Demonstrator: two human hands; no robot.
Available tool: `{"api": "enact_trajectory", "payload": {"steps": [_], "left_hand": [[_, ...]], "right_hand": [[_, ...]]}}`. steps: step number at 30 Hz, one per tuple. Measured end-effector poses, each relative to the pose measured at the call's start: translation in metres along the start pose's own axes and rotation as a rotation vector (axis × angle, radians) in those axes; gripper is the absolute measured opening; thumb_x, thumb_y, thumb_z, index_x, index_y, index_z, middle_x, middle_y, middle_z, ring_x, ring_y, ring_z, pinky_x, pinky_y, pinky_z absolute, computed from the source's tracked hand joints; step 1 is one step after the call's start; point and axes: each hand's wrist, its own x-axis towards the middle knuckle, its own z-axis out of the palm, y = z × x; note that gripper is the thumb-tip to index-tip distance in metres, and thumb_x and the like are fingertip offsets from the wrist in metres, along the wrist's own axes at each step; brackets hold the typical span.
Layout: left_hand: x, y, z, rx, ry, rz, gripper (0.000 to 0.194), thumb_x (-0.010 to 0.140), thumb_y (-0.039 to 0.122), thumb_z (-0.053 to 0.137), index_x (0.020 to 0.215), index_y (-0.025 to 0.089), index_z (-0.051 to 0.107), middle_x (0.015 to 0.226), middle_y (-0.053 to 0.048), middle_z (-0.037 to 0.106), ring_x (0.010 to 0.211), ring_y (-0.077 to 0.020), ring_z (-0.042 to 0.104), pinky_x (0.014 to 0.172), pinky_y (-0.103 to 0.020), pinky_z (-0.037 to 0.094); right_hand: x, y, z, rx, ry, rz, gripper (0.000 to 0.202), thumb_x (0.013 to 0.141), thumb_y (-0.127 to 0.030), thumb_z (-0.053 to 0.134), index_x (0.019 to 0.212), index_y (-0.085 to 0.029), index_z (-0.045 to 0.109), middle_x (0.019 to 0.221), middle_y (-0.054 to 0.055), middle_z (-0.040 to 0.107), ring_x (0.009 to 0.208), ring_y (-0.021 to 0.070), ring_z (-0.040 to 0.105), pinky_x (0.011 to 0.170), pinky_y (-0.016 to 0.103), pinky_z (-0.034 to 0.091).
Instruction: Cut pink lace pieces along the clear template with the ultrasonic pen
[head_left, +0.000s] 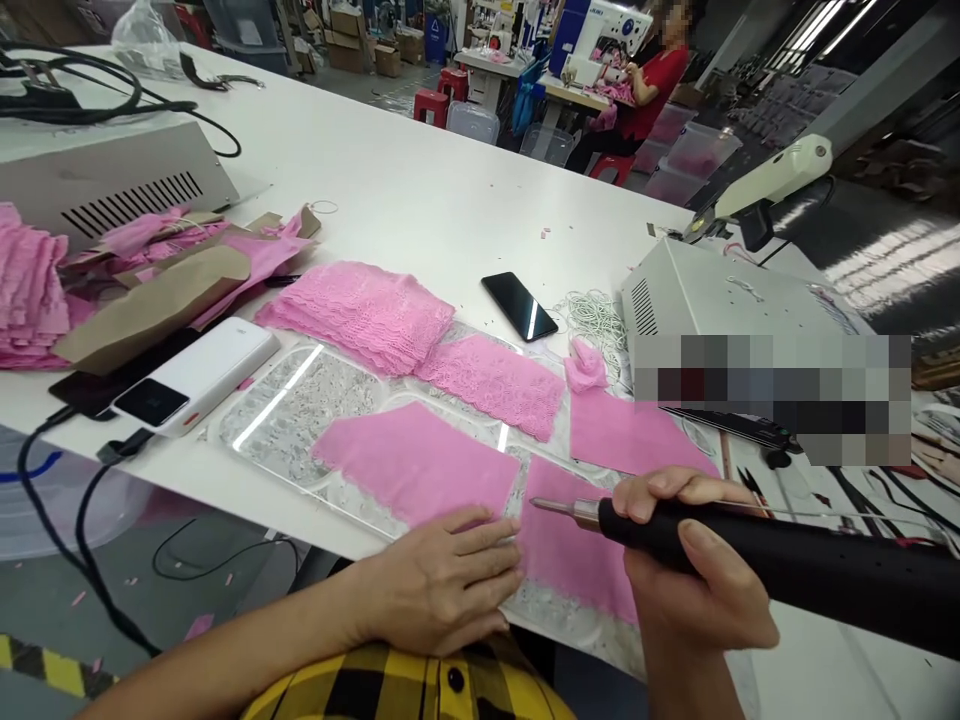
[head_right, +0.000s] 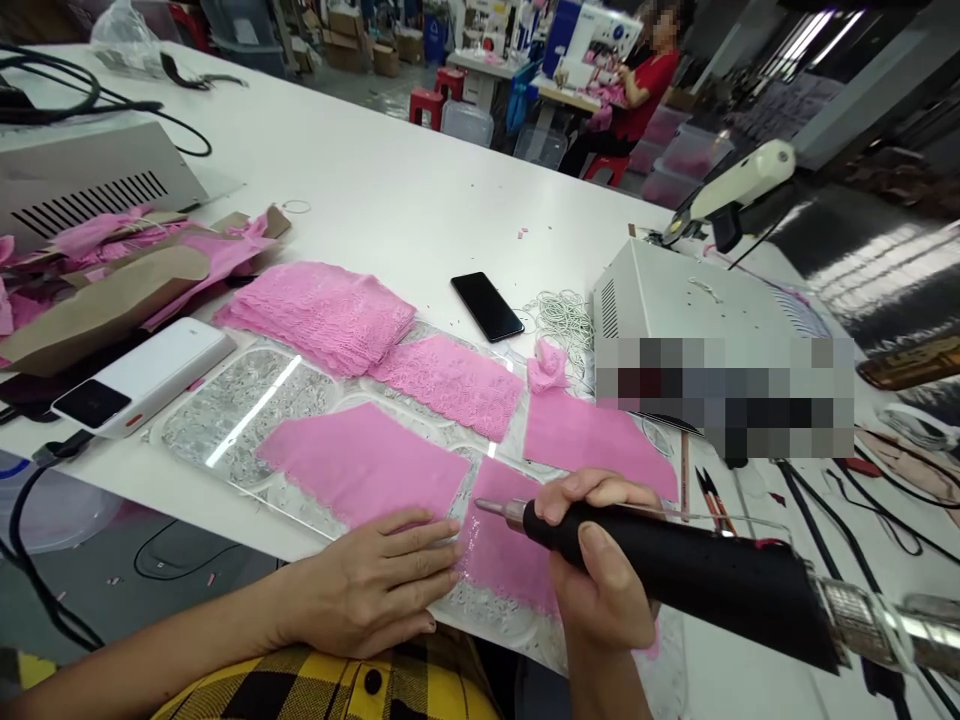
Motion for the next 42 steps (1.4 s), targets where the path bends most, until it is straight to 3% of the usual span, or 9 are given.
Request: {"api": "enact_trajectory", "payload": {"steps": [5, 16, 20, 25, 29, 36, 42], "left_hand": [[0.001, 0.000, -0.001, -0.020, 0.023, 0.014, 0.027, 0.093, 0.028, 0.053, 0.109, 0.009, 0.066, 0.111, -0.009, 0.071, 0.118, -0.0214, 0.058, 0.109, -0.035, 0.041], [0.001, -0.001, 0.001, -0.051, 0.023, 0.023, 0.027, 0.092, 0.027, 0.054, 0.108, 0.008, 0.064, 0.107, -0.010, 0.072, 0.114, -0.0235, 0.060, 0.104, -0.037, 0.044], [0.000, 0.001, -0.001, -0.013, 0.050, 0.065, 0.024, 0.092, 0.025, 0.052, 0.102, 0.008, 0.066, 0.102, -0.011, 0.072, 0.110, -0.0229, 0.061, 0.099, -0.037, 0.047], [0.000, 0.008, -0.007, 0.007, 0.053, 0.165, 0.023, 0.092, 0.022, 0.052, 0.091, 0.005, 0.068, 0.092, -0.012, 0.072, 0.096, -0.0208, 0.065, 0.086, -0.032, 0.052], [0.003, 0.014, -0.006, 0.013, 0.057, 0.196, 0.024, 0.091, 0.023, 0.053, 0.088, 0.005, 0.069, 0.084, -0.011, 0.070, 0.084, -0.0192, 0.065, 0.078, -0.030, 0.054], [0.007, 0.017, 0.004, 0.043, 0.067, 0.214, 0.022, 0.090, 0.023, 0.054, 0.086, 0.007, 0.068, 0.090, -0.011, 0.070, 0.091, -0.0197, 0.066, 0.086, -0.030, 0.053], [0.003, 0.017, 0.005, 0.057, -0.019, 0.175, 0.025, 0.091, 0.029, 0.052, 0.092, 0.010, 0.068, 0.108, -0.012, 0.069, 0.108, -0.0216, 0.062, 0.099, -0.033, 0.048]], "right_hand": [[-0.011, -0.005, -0.004, 0.004, -0.067, 0.019, 0.011, 0.070, -0.021, 0.055, 0.081, -0.018, 0.057, 0.076, 0.000, 0.055, 0.053, 0.0113, 0.052, 0.051, 0.030, 0.046], [-0.016, 0.000, -0.001, 0.037, -0.087, 0.049, 0.007, 0.073, -0.019, 0.054, 0.080, -0.018, 0.056, 0.076, -0.001, 0.054, 0.056, 0.0113, 0.054, 0.052, 0.030, 0.048], [-0.014, -0.005, -0.007, 0.049, -0.008, 0.023, 0.012, 0.069, -0.021, 0.054, 0.080, -0.018, 0.057, 0.074, -0.001, 0.056, 0.053, 0.0109, 0.052, 0.049, 0.030, 0.047], [-0.014, -0.016, -0.036, 0.005, 0.187, 0.012, 0.014, 0.060, -0.023, 0.055, 0.074, -0.020, 0.054, 0.070, -0.002, 0.054, 0.051, 0.0115, 0.048, 0.048, 0.031, 0.046], [-0.021, -0.019, -0.054, -0.004, 0.232, 0.071, 0.015, 0.059, -0.024, 0.057, 0.073, -0.021, 0.052, 0.072, -0.002, 0.052, 0.056, 0.0119, 0.048, 0.052, 0.032, 0.047], [-0.031, -0.012, -0.034, 0.034, 0.206, 0.091, 0.015, 0.061, -0.022, 0.055, 0.075, -0.020, 0.053, 0.074, -0.002, 0.052, 0.056, 0.0113, 0.049, 0.053, 0.032, 0.048], [-0.027, -0.006, -0.023, 0.046, 0.068, 0.026, 0.014, 0.066, -0.020, 0.054, 0.079, -0.020, 0.055, 0.073, -0.002, 0.054, 0.054, 0.0111, 0.051, 0.052, 0.031, 0.049]]}}
